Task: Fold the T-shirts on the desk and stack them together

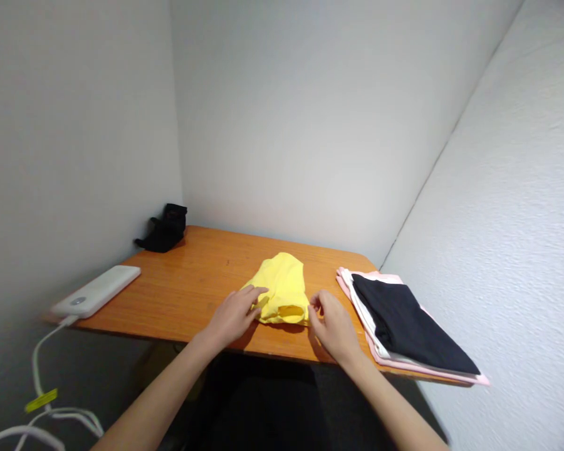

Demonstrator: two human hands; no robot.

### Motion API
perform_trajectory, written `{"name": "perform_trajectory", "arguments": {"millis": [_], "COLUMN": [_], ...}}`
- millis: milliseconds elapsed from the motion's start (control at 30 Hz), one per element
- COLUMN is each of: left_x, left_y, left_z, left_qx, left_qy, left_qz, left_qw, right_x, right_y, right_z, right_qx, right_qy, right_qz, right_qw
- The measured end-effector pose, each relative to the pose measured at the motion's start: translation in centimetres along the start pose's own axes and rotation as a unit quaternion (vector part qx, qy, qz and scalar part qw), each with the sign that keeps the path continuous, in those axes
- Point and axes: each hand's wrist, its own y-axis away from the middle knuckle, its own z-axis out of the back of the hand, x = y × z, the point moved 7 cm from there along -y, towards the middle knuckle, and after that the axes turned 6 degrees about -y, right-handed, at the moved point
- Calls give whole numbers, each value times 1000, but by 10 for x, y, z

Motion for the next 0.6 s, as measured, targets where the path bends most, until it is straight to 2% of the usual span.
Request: {"name": "perform_trajectory", "arguments": {"millis": [133, 233, 333, 433, 533, 600], "left_x": [-13, -20, -22, -22, -17, -16], "left_y": [-4, -2, 0, 3, 8, 14], "left_z": [3, 6, 9, 13, 12, 8], "left_qx": [9, 29, 49, 39, 17, 12], "left_qy": [-91, -112, -108, -104, -87, -62], "left_qz": [-11, -18, 5, 44, 95, 99], "left_qw": [996, 993, 993, 993, 992, 993], "right_x": [23, 37, 41, 36, 31, 33], "right_y": [36, 47, 41, 28, 17, 11], "right_z": [-22, -37, -44, -54, -70, -80], "right_qx": [102, 117, 84, 72, 99, 120], "right_qy": [-2, 4, 2, 21, -2, -38], "right_qz": [-33, -36, -48, -78, -109, -108], "right_qw": [994, 992, 995, 994, 989, 986]}}
